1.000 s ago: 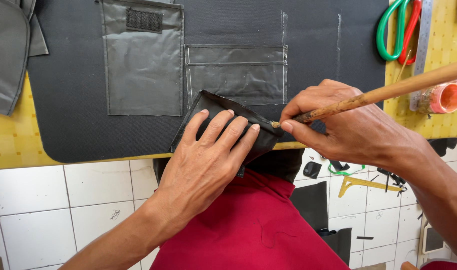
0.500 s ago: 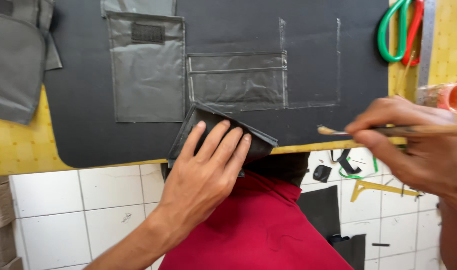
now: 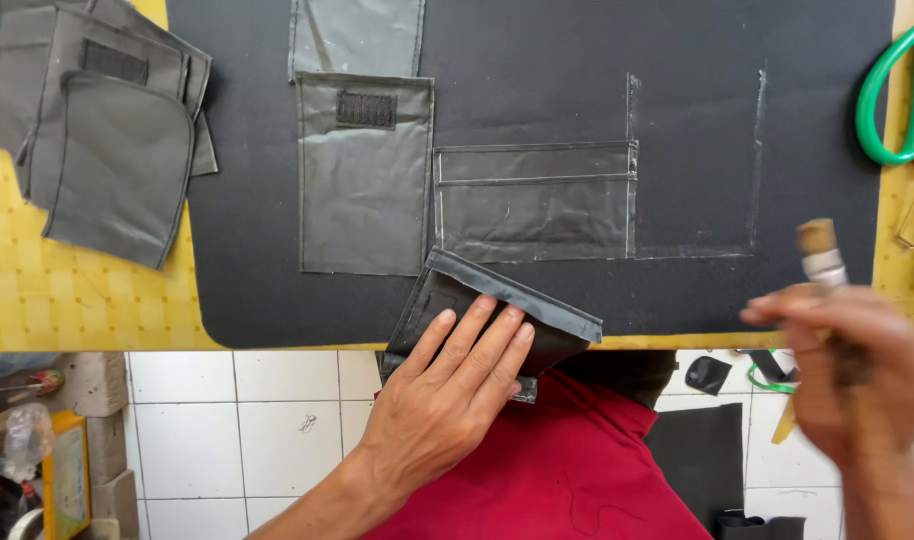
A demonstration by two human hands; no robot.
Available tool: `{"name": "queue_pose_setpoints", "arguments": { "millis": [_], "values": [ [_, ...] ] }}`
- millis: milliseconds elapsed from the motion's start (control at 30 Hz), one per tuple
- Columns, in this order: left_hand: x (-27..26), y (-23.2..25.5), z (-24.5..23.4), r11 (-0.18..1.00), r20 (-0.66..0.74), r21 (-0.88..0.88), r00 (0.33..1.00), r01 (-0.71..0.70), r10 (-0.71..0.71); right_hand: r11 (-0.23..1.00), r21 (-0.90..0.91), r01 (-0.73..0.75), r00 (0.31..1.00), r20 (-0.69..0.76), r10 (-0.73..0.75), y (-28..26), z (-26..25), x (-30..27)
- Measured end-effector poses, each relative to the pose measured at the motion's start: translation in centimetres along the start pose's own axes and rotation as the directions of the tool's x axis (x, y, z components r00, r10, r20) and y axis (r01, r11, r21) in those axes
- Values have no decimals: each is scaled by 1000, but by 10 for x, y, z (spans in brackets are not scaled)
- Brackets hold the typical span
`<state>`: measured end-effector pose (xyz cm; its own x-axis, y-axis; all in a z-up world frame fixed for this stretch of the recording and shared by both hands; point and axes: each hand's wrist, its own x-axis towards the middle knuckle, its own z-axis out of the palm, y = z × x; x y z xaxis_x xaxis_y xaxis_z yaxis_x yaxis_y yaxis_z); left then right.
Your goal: The person assembles small black pouches on a workbench. They apply adhesive to the edges of a pouch, place it on a larger black sheet, and use a ruler and awl to mark and align the pieces. The person then folds and presses the pouch edges to secure them.
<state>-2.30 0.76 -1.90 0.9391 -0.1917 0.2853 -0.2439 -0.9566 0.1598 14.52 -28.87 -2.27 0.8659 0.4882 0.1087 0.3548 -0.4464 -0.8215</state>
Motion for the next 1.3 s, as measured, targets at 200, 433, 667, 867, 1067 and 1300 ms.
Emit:
{"name": "queue_pose_setpoints", "arguments": {
  "millis": [200,433,667,867,1067,1300],
  "values": [
    [6,4,-4,979,21,-181,996,91,-89,888,-79,454,887,135,-441,-35,68,7],
    [9,2,-9,979,-37,-203,999,29,-38,820,-86,566,815,210,-540,-63,86,24],
    [20,-11,-28,971,-64,-62,972,-231,227,863,-16,504,853,166,-495,-69,85,29],
    [53,-22,-56,945,-140,-29,937,-326,319,902,-69,426,902,-51,-429,-75,64,38],
    [141,-44,-62,897,-305,134,843,-422,443,914,-186,361,857,-320,-403,-71,26,82],
    [267,-72,-4,784,-468,370,629,-499,621,849,-459,262,756,-449,-476,-41,-8,144]
  ]
}}
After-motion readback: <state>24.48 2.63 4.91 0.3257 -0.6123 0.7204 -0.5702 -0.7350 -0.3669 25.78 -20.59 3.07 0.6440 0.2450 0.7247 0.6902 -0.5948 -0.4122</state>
